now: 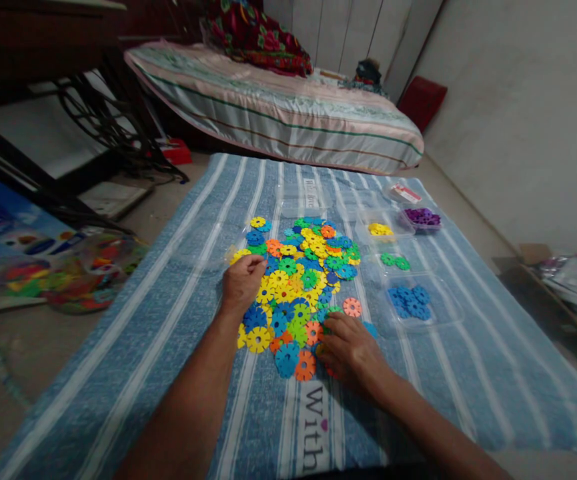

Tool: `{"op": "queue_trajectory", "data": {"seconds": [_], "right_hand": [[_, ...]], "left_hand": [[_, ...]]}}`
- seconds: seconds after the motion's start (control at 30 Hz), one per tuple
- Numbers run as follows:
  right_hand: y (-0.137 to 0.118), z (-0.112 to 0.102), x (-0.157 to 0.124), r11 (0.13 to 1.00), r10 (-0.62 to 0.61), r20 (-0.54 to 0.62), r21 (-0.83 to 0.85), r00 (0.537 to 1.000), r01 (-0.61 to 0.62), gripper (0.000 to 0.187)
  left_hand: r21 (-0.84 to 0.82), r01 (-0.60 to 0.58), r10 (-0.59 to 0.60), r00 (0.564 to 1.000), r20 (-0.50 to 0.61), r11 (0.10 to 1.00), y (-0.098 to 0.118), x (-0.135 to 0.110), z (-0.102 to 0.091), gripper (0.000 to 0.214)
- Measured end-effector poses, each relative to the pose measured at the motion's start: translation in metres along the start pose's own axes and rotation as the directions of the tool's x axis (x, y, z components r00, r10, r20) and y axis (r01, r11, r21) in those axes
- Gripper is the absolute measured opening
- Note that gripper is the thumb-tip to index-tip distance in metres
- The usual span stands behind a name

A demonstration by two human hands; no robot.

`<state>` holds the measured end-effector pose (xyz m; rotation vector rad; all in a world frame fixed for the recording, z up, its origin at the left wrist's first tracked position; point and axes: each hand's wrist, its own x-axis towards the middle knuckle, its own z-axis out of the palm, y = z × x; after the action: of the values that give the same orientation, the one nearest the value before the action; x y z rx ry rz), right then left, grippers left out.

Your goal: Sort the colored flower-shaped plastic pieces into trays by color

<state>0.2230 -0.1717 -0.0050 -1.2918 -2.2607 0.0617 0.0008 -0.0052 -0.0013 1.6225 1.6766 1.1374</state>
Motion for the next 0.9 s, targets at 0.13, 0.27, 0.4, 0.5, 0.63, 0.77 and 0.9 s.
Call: {"op": "queue_trajectory", "data": {"seconds": [0.13,0.27,0.4,0.5,0.63,0.77,0.9], "right_hand": [[0.0,-0.008,0.005,1.0,0.003,0.0,0.025,1.0,-0.003,0.004],[0.002,-0.012,0.011,0.998,0.043,-0.012,0.055,0.999,-0.042,0.014],[0.006,-0.016,0.014,0.997,0.043,0.01,0.056,0.999,-0.044,0.018],[0.006,-0.022,0.016,0.996,0.036,0.051,0.078,0.998,-0.04,0.024],[0.014,-0.038,0.027,0.992,0.035,0.082,0.12,0.996,-0.045,0.032],[0.053,-0.071,0.06,0.996,0.09,-0.106,0.019,0.99,-0.088,0.031],[0.096,-0.105,0.091,0.931,0.194,-0.496,-0.179,0.846,-0.318,0.025]], "left_hand": [[0.0,0.002,-0.002,1.0,0.003,1.0,-0.001,0.0,0.001,0.028],[-0.016,0.012,-0.012,1.0,0.002,1.0,-0.004,0.001,0.001,0.027],[0.002,-0.003,0.003,1.0,-0.006,1.0,-0.004,0.002,0.0,0.025],[0.01,-0.003,0.003,1.0,-0.013,1.0,-0.004,0.002,0.0,0.024],[-0.001,-0.001,0.001,1.0,-0.012,1.0,-0.004,0.003,-0.001,0.024],[-0.012,-0.004,0.004,1.0,-0.012,1.0,-0.003,0.003,-0.001,0.023],[-0.011,0.005,-0.005,1.0,-0.02,1.0,-0.003,0.003,-0.001,0.022]]}}
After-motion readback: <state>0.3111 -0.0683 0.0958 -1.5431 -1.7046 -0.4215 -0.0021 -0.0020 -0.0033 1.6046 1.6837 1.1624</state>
